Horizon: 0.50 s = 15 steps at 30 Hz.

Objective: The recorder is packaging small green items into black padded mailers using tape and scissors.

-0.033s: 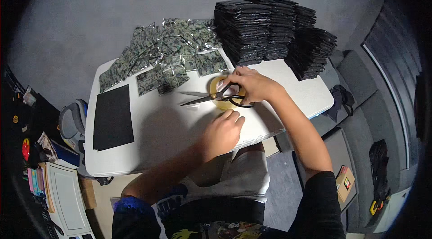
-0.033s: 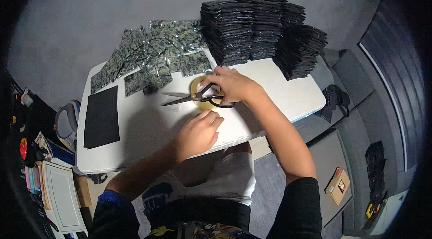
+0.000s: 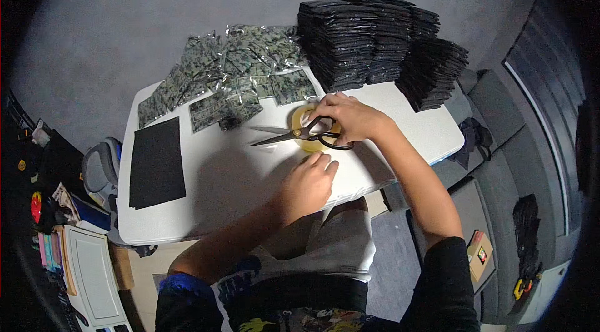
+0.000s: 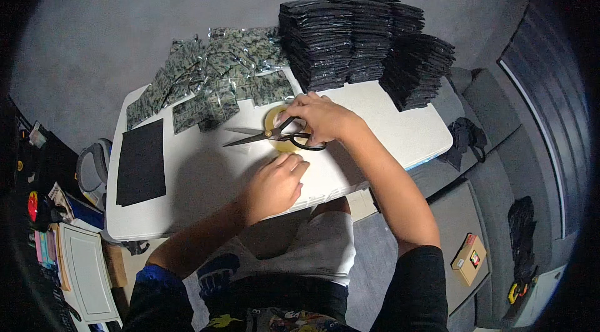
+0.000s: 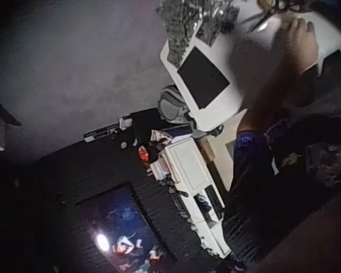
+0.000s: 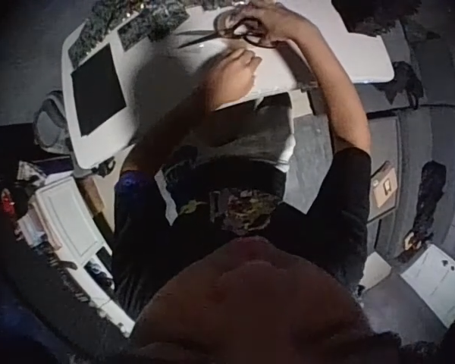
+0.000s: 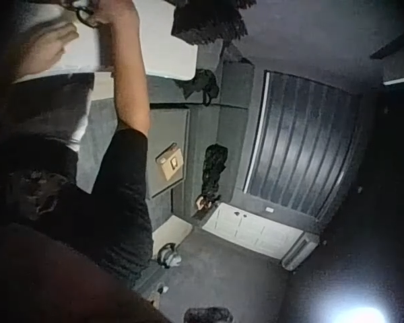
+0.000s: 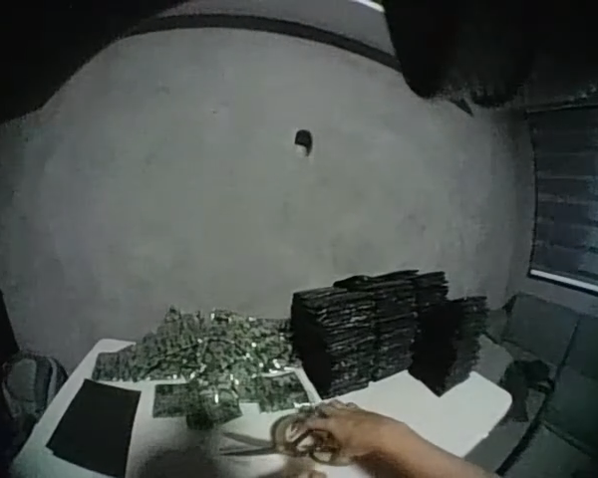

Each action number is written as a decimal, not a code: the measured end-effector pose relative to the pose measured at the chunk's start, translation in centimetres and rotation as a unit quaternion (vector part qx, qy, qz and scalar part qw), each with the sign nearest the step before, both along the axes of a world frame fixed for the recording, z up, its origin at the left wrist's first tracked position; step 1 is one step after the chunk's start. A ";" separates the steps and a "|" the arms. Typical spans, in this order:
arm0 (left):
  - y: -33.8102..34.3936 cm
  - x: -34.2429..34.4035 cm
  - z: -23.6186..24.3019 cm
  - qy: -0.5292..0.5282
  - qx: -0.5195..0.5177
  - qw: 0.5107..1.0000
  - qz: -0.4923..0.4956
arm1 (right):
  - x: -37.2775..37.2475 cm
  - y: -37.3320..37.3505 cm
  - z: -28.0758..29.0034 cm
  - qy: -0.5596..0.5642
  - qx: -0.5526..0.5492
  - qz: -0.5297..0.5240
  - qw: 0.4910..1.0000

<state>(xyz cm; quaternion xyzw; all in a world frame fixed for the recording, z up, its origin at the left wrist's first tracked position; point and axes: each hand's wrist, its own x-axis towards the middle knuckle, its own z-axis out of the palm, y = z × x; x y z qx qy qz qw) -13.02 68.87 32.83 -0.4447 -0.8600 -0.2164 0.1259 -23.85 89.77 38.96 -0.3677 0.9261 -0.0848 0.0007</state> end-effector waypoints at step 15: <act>-11.4 -1.0 -2.0 -0.067 0.245 0.956 0.148 | 0.3 -2.0 4.2 -0.031 0.044 0.039 0.998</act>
